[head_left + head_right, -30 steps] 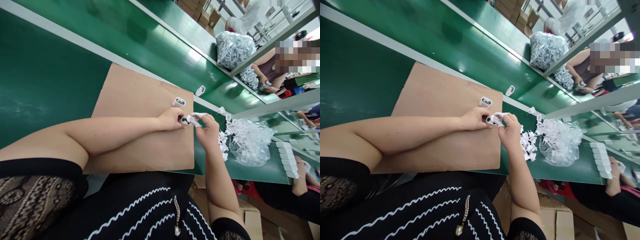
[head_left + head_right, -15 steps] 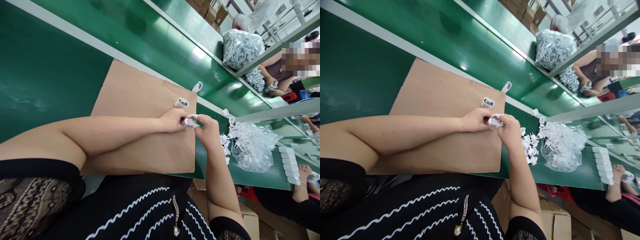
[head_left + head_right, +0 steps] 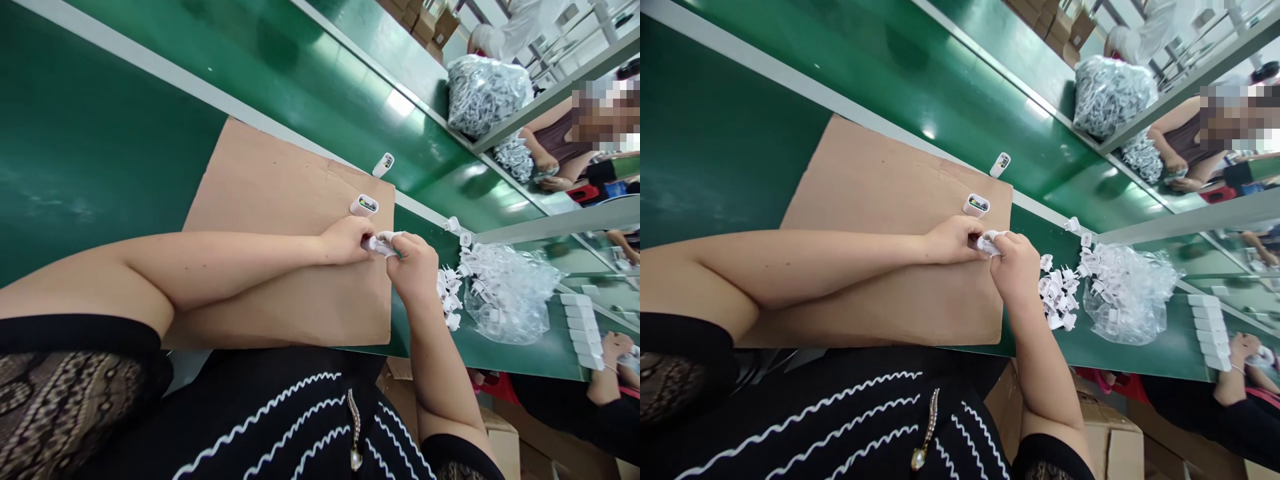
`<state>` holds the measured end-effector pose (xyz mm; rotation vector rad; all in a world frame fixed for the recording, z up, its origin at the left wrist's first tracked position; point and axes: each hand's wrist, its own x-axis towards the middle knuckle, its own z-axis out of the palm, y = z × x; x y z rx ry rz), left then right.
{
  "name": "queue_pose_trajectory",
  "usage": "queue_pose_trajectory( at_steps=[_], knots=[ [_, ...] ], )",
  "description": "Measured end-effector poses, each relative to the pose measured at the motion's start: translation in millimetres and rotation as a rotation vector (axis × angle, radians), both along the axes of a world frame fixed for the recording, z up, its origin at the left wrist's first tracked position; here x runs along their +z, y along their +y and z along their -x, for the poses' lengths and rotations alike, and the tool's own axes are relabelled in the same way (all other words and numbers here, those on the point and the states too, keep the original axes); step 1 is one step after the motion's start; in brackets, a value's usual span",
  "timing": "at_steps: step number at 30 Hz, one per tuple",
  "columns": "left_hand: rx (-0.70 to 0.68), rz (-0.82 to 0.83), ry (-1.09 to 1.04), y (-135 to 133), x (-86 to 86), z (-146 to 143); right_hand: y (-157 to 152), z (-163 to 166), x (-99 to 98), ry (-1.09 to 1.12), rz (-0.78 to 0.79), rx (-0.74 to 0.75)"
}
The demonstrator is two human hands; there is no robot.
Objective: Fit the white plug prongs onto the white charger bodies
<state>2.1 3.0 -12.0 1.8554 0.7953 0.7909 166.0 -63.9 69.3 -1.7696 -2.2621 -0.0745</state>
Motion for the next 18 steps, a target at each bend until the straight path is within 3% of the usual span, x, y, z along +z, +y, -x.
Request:
queue_pose_trajectory(
  at_steps=[5, 9, 14, 16, 18],
  knots=[
    [0.003, 0.012, -0.015, -1.7, 0.8, -0.7, 2.7, 2.5, 2.5, -0.054, 0.029, 0.013],
    [0.029, -0.007, -0.009, -5.4, 1.8, -1.3, 0.0, 3.4, -1.8, 0.030, 0.029, -0.076],
    [0.060, 0.000, 0.014, -10.4, 6.3, -4.4, -8.8, -0.3, -25.4, 0.448, 0.043, -0.197],
    [0.009, -0.017, 0.058, -11.5, 15.8, -1.8, -9.7, -9.8, -34.9, 0.707, 0.079, -0.188],
    [-0.058, -0.041, 0.093, -12.2, 30.3, 5.5, -10.0, -25.1, -41.1, 0.824, 0.052, -0.194]
  ],
)
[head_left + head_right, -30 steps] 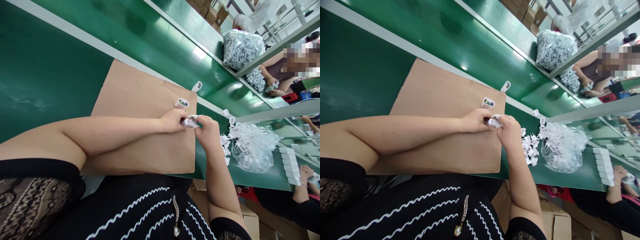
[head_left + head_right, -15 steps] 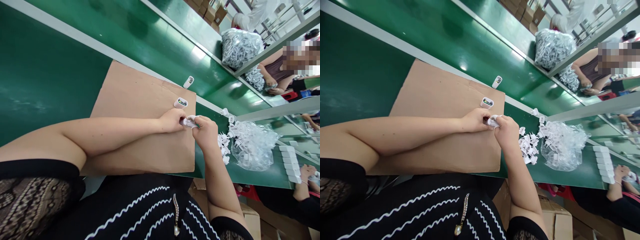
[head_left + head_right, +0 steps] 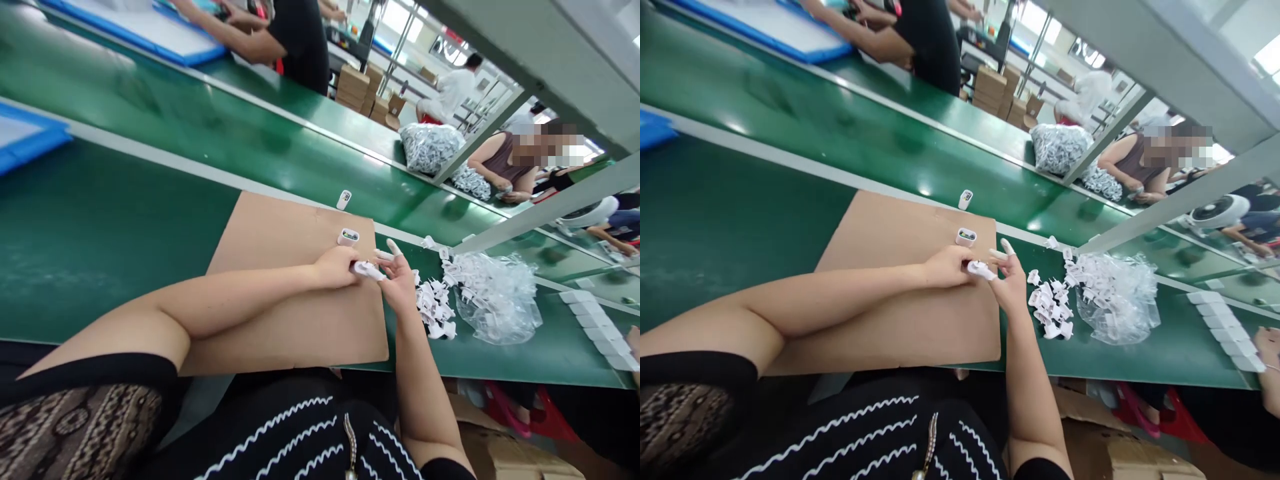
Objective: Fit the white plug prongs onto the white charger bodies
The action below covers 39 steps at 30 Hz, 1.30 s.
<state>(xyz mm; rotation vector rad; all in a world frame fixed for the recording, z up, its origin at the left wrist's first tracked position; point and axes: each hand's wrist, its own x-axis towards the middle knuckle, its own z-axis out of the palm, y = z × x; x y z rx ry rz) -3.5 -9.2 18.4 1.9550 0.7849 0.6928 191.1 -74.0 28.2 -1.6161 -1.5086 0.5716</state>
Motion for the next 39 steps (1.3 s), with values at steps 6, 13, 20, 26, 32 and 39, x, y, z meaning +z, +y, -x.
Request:
queue_pose_trajectory(
  at_steps=[6, 13, 20, 26, 32, 39],
  knots=[
    [0.258, -0.096, -0.028, 35.0, 36.1, 40.5, -4.6, -39.3, -8.1, -0.714, 0.159, -0.520],
    [0.818, -0.105, 0.184, 172.1, 2.4, 81.5, 4.9, -49.5, -20.9, -0.737, 0.276, -0.402],
    [1.006, -0.096, 0.363, 201.5, -16.4, 89.8, -0.3, -50.2, -34.9, -0.776, 0.212, -0.469],
    [0.714, -0.412, 0.242, 173.7, -15.2, 71.2, 4.0, -44.6, -29.5, -0.613, 0.184, -0.423],
    [0.571, -0.224, 0.263, 180.6, -14.5, 70.6, 4.8, -26.4, -18.4, 0.251, 0.002, -0.263],
    [0.479, -0.369, 0.069, 86.9, 31.6, 74.7, 0.0, -16.0, -8.6, 0.855, 0.131, -0.019]
  ],
)
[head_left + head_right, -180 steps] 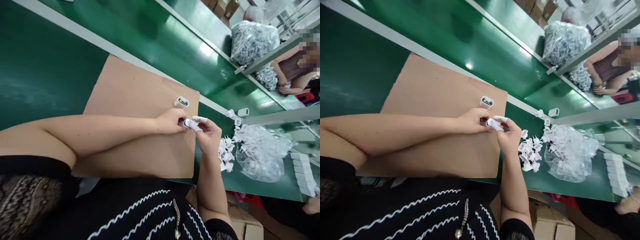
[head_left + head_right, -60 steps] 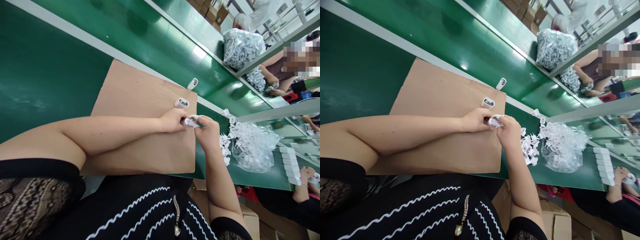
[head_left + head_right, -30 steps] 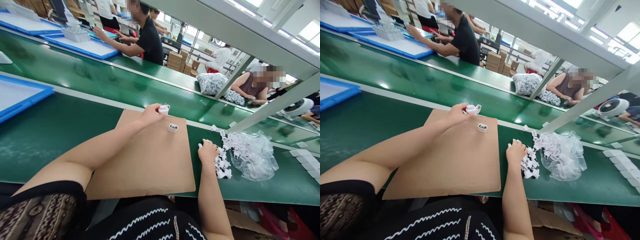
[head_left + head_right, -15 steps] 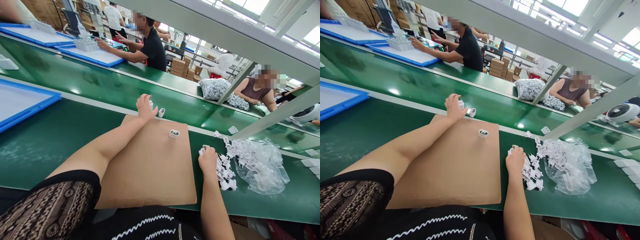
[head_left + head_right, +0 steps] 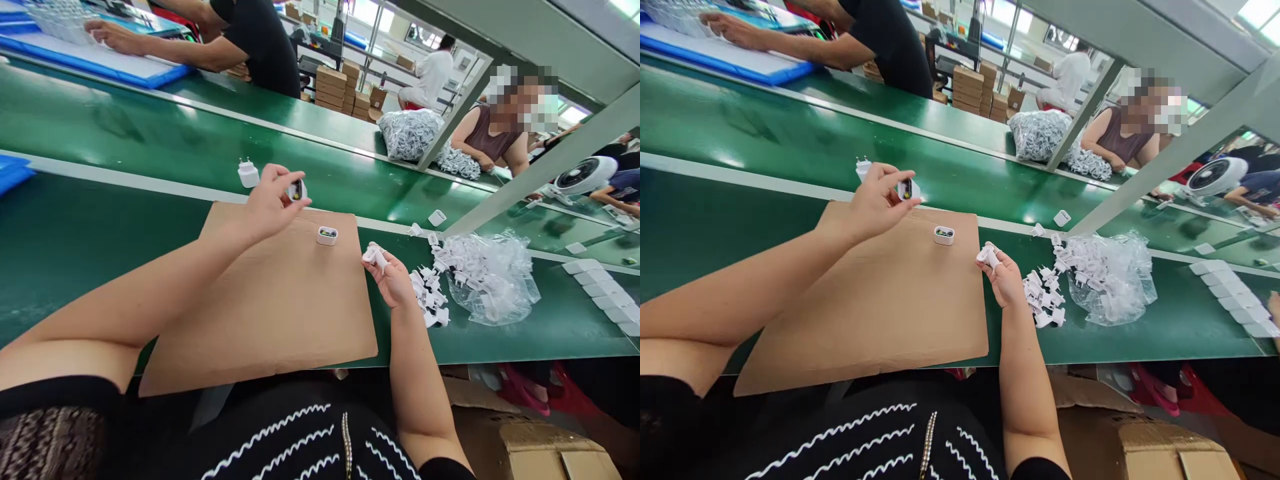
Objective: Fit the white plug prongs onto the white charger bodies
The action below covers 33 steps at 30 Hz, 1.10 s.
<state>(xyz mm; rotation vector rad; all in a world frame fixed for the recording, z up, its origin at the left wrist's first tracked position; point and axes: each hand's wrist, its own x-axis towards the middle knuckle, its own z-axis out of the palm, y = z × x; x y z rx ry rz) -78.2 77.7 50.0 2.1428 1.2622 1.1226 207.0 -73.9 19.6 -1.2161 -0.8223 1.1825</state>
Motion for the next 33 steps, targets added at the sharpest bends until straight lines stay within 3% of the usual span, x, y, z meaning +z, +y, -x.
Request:
queue_pose_trajectory(
  at_steps=[2, 5, 8, 12, 19, 23, 26, 33],
  knots=[
    [-0.147, 0.044, -0.028, -41.1, 3.1, -12.3, 0.2, 1.3, 2.2, 0.008, -0.003, 0.008],
    [-0.399, 0.126, 0.006, -85.2, -10.9, -37.6, 1.0, 3.0, 2.2, -0.051, 0.006, -0.038],
    [-0.441, 0.157, 0.046, -101.3, -33.6, -59.5, 1.1, 3.8, 0.1, -0.191, 0.002, -0.082],
    [-0.301, 0.226, 0.011, -97.4, -52.7, -68.8, -1.3, 5.0, -0.6, -0.320, -0.004, -0.090],
    [-0.517, 0.472, -0.139, -87.8, -57.0, -57.6, -6.9, 12.8, 3.6, -0.342, -0.151, 0.020],
    [-0.472, 0.494, -0.189, -87.1, -57.2, -59.3, -6.1, 20.5, 8.3, -0.430, -0.208, -0.018],
    [-0.516, 0.547, -0.218, -85.6, -57.2, -58.9, -8.3, 26.5, 18.6, -0.574, -0.209, -0.045],
    [-0.551, 0.553, -0.250, -80.2, -56.7, -56.0, -13.0, 39.1, 44.9, -1.192, -0.296, 0.267]
  ],
)
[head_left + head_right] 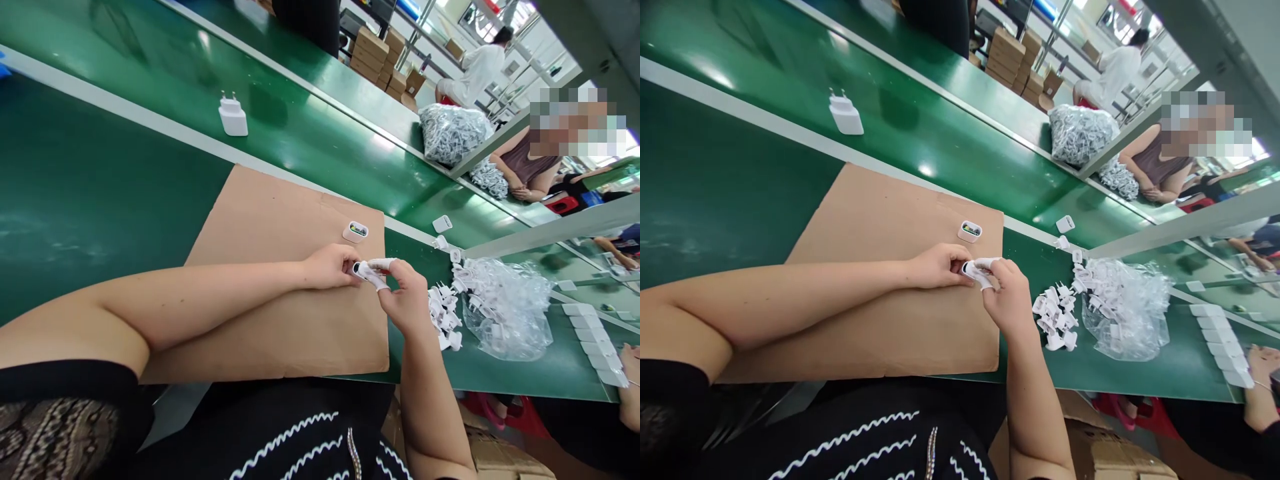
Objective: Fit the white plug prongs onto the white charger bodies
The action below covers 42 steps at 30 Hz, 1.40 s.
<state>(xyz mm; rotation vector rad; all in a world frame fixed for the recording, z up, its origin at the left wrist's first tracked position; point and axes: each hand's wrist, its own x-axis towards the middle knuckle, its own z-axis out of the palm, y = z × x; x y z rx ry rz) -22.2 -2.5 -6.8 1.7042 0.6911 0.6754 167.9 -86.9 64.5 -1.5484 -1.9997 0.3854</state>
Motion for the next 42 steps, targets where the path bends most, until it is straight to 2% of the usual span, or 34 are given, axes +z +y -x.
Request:
queue_pose_trajectory(
  at_steps=[4, 11, 22, 28, 30, 33, 35, 38, 42],
  knots=[
    [-0.001, -0.025, -0.012, 0.3, 0.0, -1.0, 5.5, 4.0, -2.9, -0.154, -0.027, 0.039],
    [0.020, -0.047, 0.001, -0.8, -0.3, -1.3, 7.6, 13.7, -12.0, -0.259, -0.058, -0.022],
    [0.027, -0.106, 0.055, -9.9, -4.7, -2.9, 6.8, 35.0, 8.0, -0.397, 0.105, -0.139],
    [0.070, -0.141, 0.101, -16.5, -7.0, -3.3, 3.7, 35.9, 6.4, -0.265, 0.201, -0.246],
    [0.075, -0.154, 0.109, -17.5, -9.9, -3.7, 0.2, 35.0, 1.4, -0.235, 0.185, -0.255],
    [0.036, -0.113, 0.088, -16.7, -14.8, -5.5, -3.2, 29.7, -10.6, -0.171, 0.114, -0.264],
    [-0.021, -0.062, 0.063, -15.5, -14.3, -6.4, -0.4, 20.0, -17.8, -0.025, 0.145, -0.227],
    [-0.089, -0.058, 0.145, -14.1, 1.2, -2.6, 14.8, -5.0, -20.8, 0.225, 0.246, -0.170],
    [-0.253, -0.093, 0.383, -10.6, 50.4, 15.9, 49.1, -46.0, -14.2, 0.106, 0.211, -0.469]
  ],
)
